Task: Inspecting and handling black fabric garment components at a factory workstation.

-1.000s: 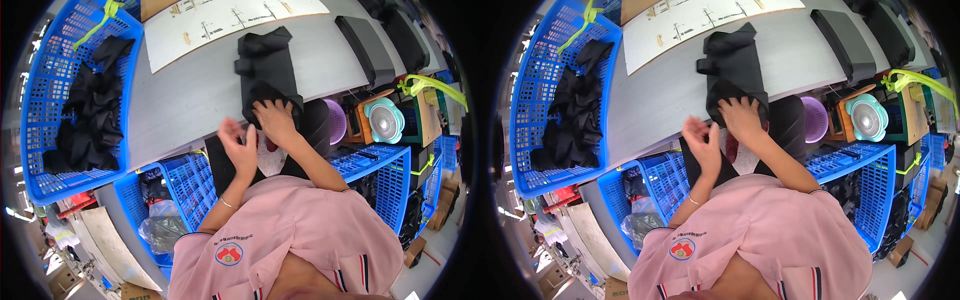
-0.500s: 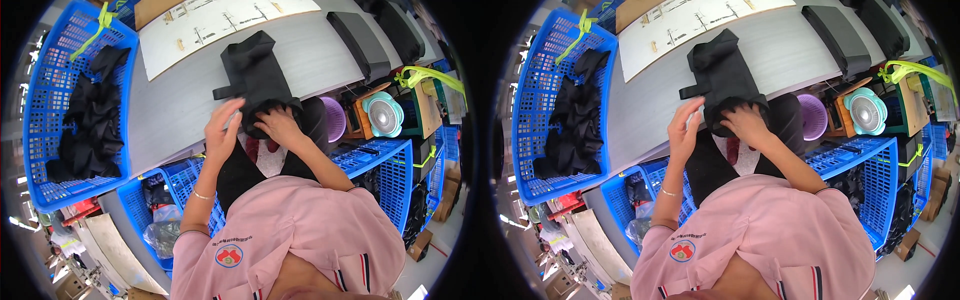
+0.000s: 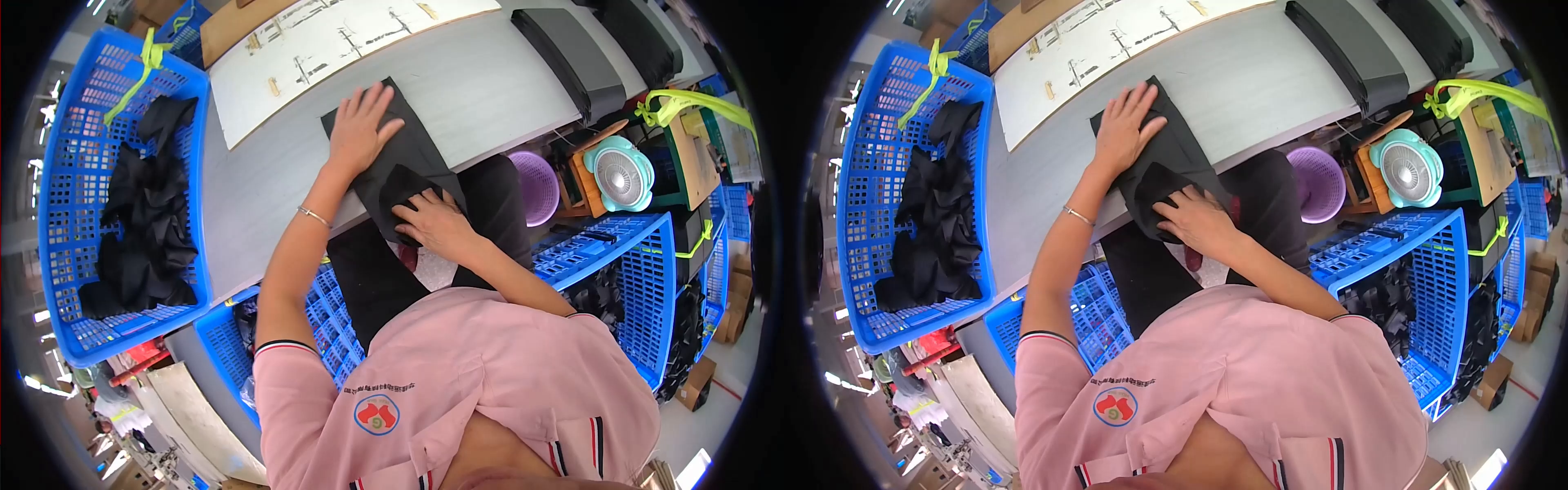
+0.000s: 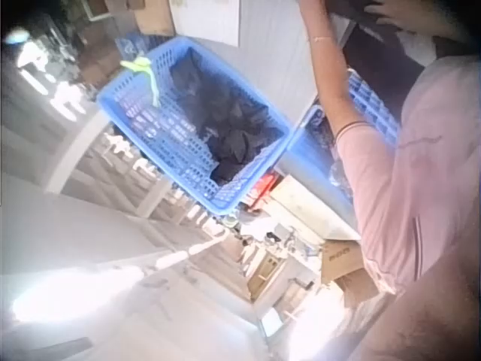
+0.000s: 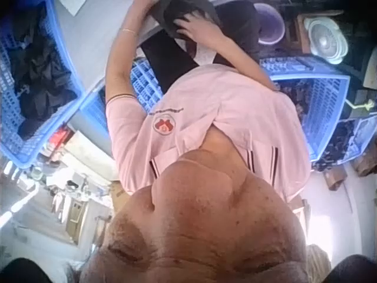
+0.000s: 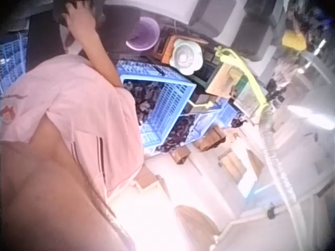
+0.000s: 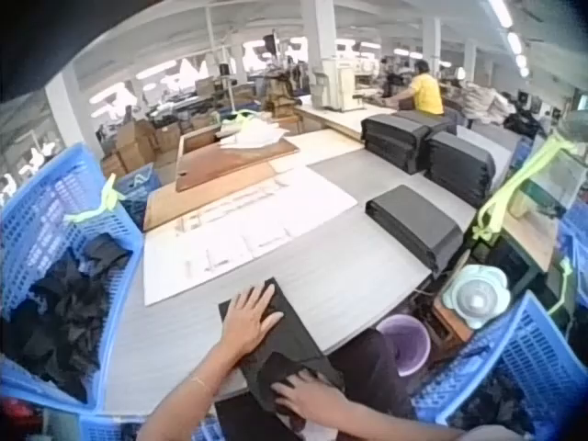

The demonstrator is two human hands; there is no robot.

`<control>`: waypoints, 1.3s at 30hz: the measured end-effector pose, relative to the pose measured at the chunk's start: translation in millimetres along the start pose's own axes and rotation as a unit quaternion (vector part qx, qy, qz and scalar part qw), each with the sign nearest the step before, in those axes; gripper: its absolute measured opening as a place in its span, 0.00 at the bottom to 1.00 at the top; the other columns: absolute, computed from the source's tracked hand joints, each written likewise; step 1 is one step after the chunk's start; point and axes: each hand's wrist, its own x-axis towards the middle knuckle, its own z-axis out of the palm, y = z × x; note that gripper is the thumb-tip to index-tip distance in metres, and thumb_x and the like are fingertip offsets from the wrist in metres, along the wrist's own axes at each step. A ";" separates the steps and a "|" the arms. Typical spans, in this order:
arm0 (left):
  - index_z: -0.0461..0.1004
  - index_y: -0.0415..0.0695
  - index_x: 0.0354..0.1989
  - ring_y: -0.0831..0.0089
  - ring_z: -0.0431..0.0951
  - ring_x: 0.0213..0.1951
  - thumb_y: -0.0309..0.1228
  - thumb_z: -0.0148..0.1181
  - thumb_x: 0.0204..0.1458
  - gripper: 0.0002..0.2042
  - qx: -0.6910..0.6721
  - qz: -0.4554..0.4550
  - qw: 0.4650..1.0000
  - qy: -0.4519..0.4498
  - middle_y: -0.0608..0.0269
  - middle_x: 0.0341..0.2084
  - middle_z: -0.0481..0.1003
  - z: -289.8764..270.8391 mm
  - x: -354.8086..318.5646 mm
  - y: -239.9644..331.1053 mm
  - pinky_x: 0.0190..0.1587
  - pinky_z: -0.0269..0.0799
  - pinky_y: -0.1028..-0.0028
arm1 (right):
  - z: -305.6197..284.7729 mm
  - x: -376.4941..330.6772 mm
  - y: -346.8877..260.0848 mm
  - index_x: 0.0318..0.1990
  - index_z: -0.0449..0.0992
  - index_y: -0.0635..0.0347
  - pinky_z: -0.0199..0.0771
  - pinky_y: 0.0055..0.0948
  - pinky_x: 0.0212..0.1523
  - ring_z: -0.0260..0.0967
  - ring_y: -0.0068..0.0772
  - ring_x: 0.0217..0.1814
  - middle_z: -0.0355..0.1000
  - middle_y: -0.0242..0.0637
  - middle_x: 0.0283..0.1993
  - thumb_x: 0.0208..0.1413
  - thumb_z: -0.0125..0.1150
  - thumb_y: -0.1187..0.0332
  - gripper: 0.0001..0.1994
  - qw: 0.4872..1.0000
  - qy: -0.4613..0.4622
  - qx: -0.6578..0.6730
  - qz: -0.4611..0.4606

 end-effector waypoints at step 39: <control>0.64 0.28 0.62 0.40 0.62 0.62 0.50 0.41 0.66 0.32 0.032 -0.074 0.997 -0.014 0.31 0.61 0.62 4.5 -37.9 -11.9 0.65 0.57 0.54 | 108.4 -649.8 60.1 0.54 0.72 0.59 0.72 0.56 0.57 0.70 0.47 0.57 0.73 0.42 0.54 0.53 0.69 0.75 0.21 0.053 0.831 0.330 0.445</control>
